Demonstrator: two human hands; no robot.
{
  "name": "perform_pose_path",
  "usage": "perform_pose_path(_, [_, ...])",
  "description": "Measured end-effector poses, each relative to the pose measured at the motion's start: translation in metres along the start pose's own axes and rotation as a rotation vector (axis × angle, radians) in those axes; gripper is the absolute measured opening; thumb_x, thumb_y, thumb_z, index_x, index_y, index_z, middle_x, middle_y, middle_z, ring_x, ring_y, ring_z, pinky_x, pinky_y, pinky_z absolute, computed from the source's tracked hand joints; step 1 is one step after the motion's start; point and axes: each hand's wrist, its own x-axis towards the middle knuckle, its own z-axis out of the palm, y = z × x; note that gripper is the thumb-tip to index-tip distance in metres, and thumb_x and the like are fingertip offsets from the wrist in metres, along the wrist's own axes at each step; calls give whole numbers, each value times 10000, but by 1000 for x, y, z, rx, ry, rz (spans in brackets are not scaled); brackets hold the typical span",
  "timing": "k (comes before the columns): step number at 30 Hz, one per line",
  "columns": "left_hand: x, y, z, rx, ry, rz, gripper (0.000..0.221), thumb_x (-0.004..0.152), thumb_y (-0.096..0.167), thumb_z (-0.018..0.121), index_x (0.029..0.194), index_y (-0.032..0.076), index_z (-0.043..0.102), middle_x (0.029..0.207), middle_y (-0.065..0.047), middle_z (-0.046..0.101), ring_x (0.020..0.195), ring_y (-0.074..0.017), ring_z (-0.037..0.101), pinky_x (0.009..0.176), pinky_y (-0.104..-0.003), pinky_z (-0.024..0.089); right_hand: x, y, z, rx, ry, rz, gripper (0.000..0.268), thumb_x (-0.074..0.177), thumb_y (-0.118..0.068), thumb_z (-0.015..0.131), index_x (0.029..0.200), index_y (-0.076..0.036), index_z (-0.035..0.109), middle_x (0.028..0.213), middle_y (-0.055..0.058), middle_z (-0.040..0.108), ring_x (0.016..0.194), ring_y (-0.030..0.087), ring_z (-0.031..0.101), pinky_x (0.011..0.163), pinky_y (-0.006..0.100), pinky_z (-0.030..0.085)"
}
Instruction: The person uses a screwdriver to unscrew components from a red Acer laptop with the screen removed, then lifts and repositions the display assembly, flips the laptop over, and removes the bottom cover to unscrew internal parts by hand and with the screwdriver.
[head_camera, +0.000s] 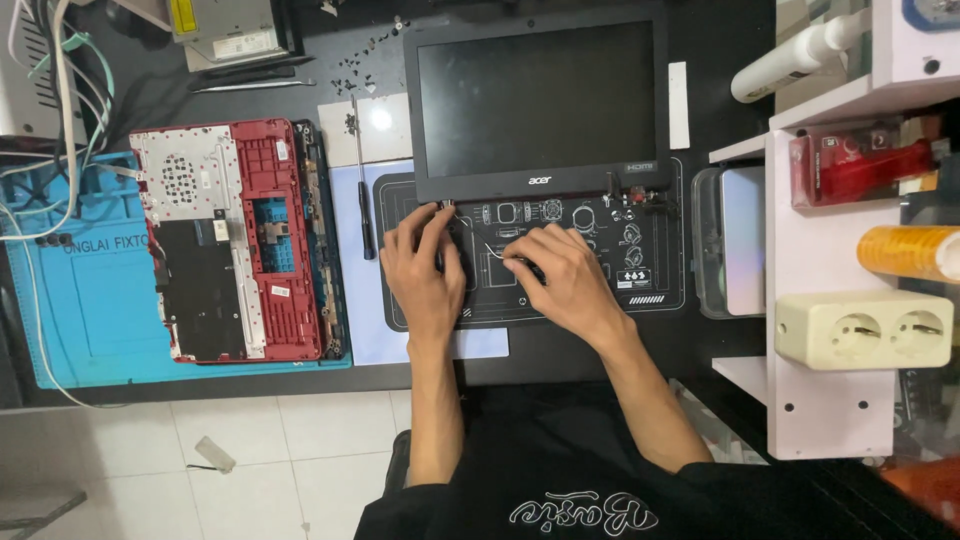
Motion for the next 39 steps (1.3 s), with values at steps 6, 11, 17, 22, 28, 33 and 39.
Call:
perform_pose_path(6, [-2,-5,4,7,26,14,319,898,-1,671,1185,121,740,1258,-19,678,1100,-253,601,937,-380,452,-1,5,4,-8,68,65,60,936,-87,691,963,-37,673,921,82,695,877,277,655,802,392,470])
perform_pose_path(11, [-2,-3,4,15,25,8,312,900,2,672,1179,123,744,1250,-14,684,1091,-251,599,940,-380,454,0,13,12,55,163,202,74,990,-93,668,1019,-28,647,948,99,719,865,282,705,801,393,526])
perform_pose_path(17, [-2,-3,4,25,17,14,307,901,6,677,1179,118,743,1258,-18,683,1090,-254,595,939,-383,456,5,14,18,119,262,262,81,1005,-75,668,1042,-15,629,983,105,725,860,254,737,747,343,584])
perform_pose_path(22, [-1,-2,2,55,15,46,287,911,50,709,1185,127,743,1258,-27,674,1098,-259,590,924,-386,452,7,13,17,-25,297,256,73,938,-46,721,953,-22,655,912,90,676,805,250,684,725,353,561])
perform_pose_path(28, [0,2,-1,76,-26,76,292,903,69,729,1185,144,754,1258,-55,647,1112,-270,573,936,-402,438,4,12,14,-97,316,178,75,910,-34,743,943,-30,675,954,85,666,926,285,657,810,395,548])
perform_pose_path(33, [0,2,-1,69,-50,66,303,904,73,729,1191,161,767,1280,-58,631,1105,-257,567,949,-401,435,-5,13,6,-82,291,176,164,888,-45,759,1041,-28,702,1039,103,675,1000,295,659,866,390,553])
perform_pose_path(39, [-1,1,-1,21,-59,72,321,898,80,737,1202,173,780,1303,-68,614,1042,-259,533,942,-384,439,-24,20,-3,-38,355,146,225,893,5,773,1103,-21,699,1088,114,675,1031,272,682,899,373,569])
